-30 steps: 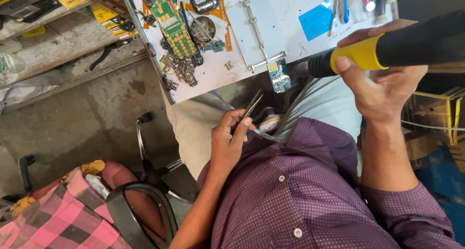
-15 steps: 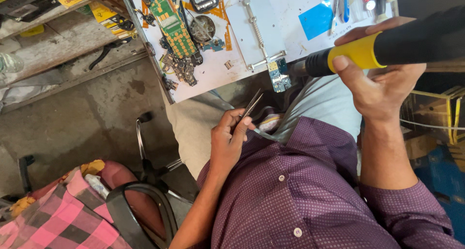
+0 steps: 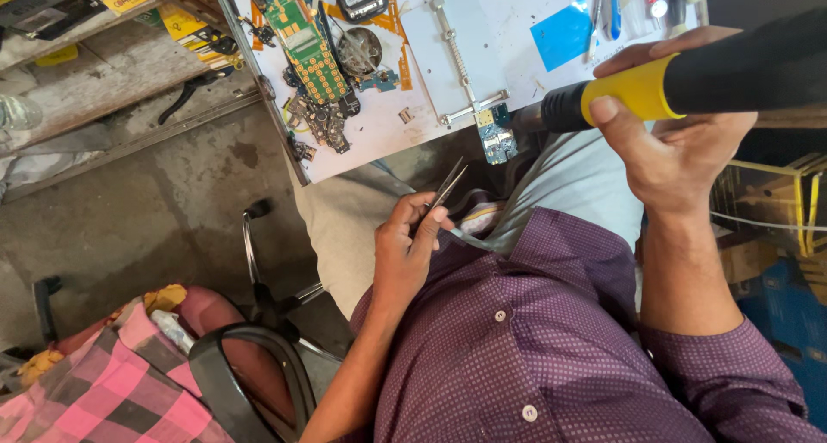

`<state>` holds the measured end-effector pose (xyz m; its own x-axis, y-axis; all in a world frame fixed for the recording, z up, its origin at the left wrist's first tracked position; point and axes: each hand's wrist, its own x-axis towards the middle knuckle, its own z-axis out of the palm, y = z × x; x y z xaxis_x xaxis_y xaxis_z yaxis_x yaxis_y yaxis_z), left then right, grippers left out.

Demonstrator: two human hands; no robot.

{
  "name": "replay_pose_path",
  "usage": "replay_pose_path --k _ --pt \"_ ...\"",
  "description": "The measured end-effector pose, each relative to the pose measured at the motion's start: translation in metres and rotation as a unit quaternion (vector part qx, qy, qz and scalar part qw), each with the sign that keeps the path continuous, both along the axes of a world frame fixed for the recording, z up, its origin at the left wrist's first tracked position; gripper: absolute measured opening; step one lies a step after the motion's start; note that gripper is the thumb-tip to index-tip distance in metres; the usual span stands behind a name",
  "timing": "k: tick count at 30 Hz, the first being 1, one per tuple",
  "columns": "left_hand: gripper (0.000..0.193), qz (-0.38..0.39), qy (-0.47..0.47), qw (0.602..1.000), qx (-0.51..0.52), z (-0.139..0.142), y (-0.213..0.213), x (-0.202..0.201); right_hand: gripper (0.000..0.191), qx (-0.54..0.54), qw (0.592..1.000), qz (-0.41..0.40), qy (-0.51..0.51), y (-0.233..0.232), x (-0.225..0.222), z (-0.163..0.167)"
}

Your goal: The person sits at a workbench holding a phone motherboard against a fixture. They use a hot air gun to heat the board, then use tweezers to work on components on the board, continuing to manipulate the board and tweezers throughout the episode.

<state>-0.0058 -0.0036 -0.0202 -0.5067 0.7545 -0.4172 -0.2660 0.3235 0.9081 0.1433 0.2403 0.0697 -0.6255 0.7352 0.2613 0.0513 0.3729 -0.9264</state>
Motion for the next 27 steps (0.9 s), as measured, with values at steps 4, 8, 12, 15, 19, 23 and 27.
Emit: replay_pose_path --k 4,8,12,15,19,23,27 --pt "0.031 -0.006 0.005 1.000 -0.007 0.0001 0.0001 -0.0006 0.040 0.010 1.000 0.005 -0.009 0.0003 0.0019 0.0027" --pt "0.030 -0.005 0.006 1.000 -0.003 0.0000 0.0001 -0.0009 0.039 -0.004 1.000 -0.010 -0.012 -0.0006 0.0053 0.0063" --pt "0.030 -0.004 0.006 1.000 -0.004 -0.0008 0.0000 -0.0007 0.036 0.063 0.997 -0.003 -0.052 0.0011 0.0093 0.0094" --pt "0.029 -0.003 0.004 1.000 -0.004 -0.0015 0.0003 -0.0001 0.035 0.037 0.999 -0.004 -0.038 -0.0010 0.0097 0.0095" --pt "0.030 -0.004 0.001 1.000 0.000 -0.0017 0.0002 -0.0001 0.039 0.011 1.000 0.001 -0.023 -0.0019 0.0064 0.0080" --pt "0.030 -0.007 0.010 1.000 -0.009 -0.0012 -0.0001 -0.0009 0.039 0.023 0.999 0.013 -0.023 -0.0023 0.0052 0.0071" --pt "0.030 -0.004 0.009 1.000 -0.011 -0.0007 -0.0010 -0.0002 0.039 0.021 0.999 0.016 -0.023 -0.0039 0.0079 0.0057"
